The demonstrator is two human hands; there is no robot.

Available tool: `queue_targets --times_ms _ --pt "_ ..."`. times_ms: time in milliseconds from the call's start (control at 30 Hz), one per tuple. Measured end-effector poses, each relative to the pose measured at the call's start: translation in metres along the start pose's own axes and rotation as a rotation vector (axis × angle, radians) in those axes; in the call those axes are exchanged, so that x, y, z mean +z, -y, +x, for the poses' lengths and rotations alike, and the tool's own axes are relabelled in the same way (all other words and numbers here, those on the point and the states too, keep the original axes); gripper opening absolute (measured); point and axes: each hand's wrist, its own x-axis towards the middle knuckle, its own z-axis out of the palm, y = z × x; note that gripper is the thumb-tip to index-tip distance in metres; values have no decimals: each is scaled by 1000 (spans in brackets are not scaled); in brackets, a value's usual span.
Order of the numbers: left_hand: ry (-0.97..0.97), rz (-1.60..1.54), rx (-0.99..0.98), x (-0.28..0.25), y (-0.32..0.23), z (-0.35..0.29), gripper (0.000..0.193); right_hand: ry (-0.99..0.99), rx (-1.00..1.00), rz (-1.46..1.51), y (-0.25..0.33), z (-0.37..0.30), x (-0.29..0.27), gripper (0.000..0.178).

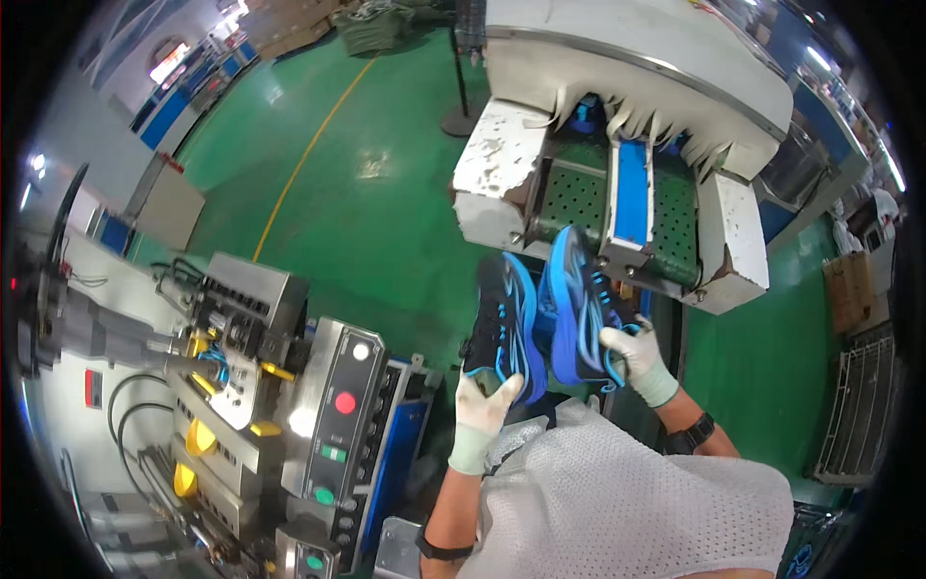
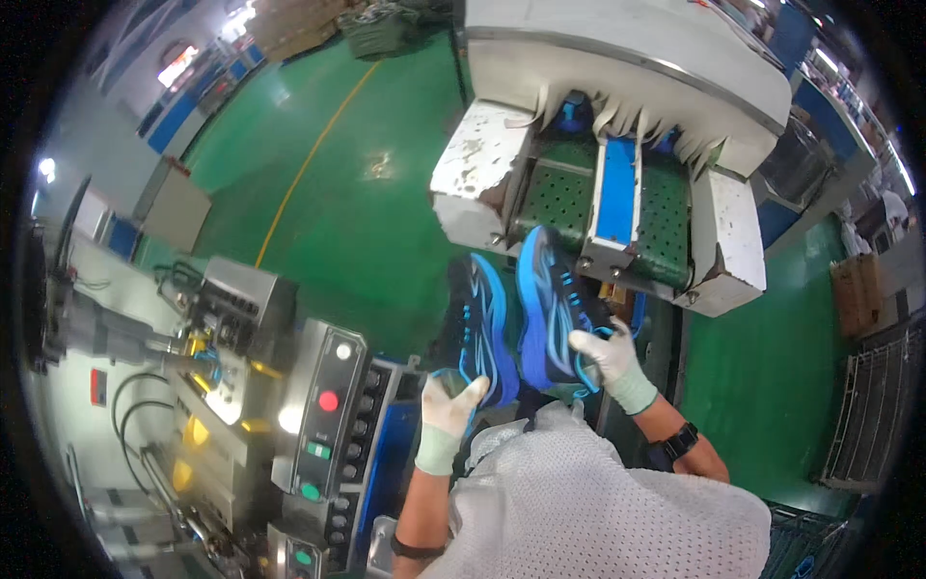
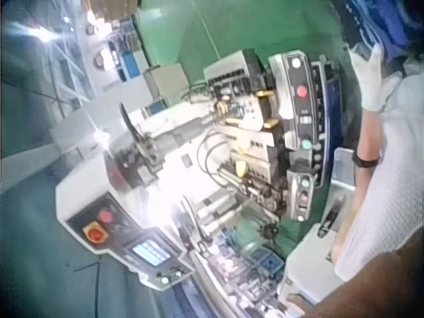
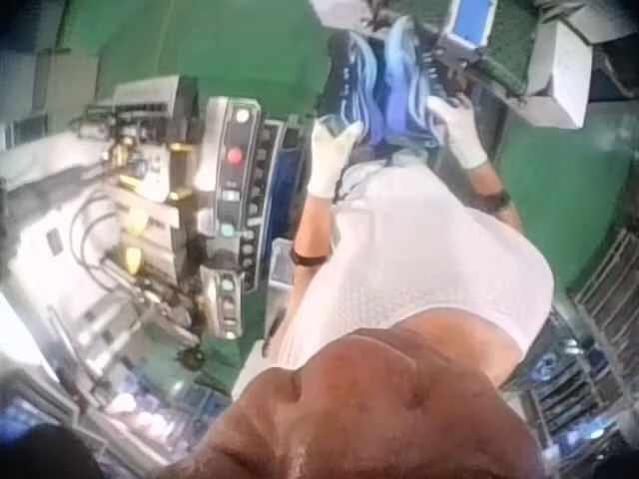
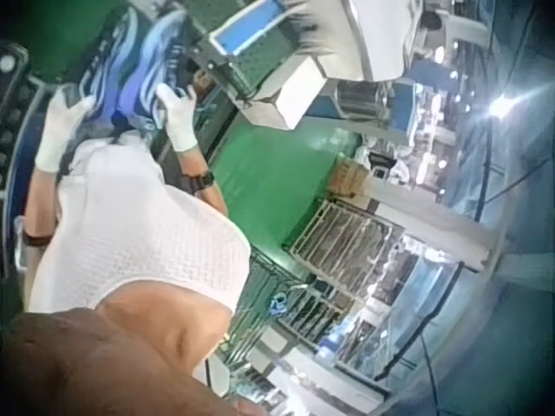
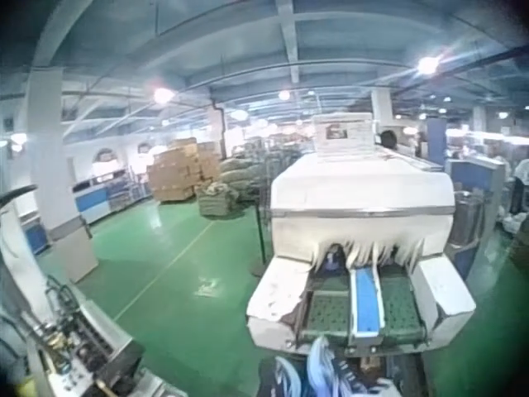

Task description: Operating shoe-pressing machinery and organizing finished blue sneakers on a conveyor belt and rack.

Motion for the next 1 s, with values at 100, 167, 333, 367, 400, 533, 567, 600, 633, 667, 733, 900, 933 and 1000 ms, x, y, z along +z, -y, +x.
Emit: queue_targets --times_ms 100,167,333,367,400,533,567,600,633,667,733,900,933,1000 --pt "28 82 359 58 -41 78 65 -251 -239 -113 48 29 -45 42" --pt "-53 247 492 100 -80 124 73 -376 -347 -287 62 65 -90 44" --pt "-108 350 688 193 -80 265 74 -586 -292 -814 77 168 -162 66" --pt "-130 335 735 209 -86 278 71 -527 -218 -877 83 195 -185 68" --pt "-174 391 723 216 -89 295 70 -585 -322 -929 91 211 -168 64" --pt "-163 289 646 217 -97 315 78 -406 -509 -1005 115 260 -157 47" --pt "-101 209 538 197 -101 301 86 -411 -450 -1200 130 246 -110 55" --pt "-44 90 569 184 -99 279 86 -581 -571 -1337 120 254 -130 58" --pt "-58 94 633 175 -76 268 85 -650 -1063 -1440 112 266 -144 63" --pt "-35 100 661 148 -46 255 80 -511 -1042 -1282 111 242 -82 66" --pt "12 179 526 100 10 199 63 -177 -936 -1101 82 196 -1 64" --pt "-533 389 -69 -56 197 11 48 884 -244 -698 -112 165 117 58" --pt "-668 309 -287 -80 224 -34 45 1027 -246 -763 -140 157 130 60" --pt "-995 969 -131 -115 330 -161 32 1322 -275 -904 -179 104 164 61"
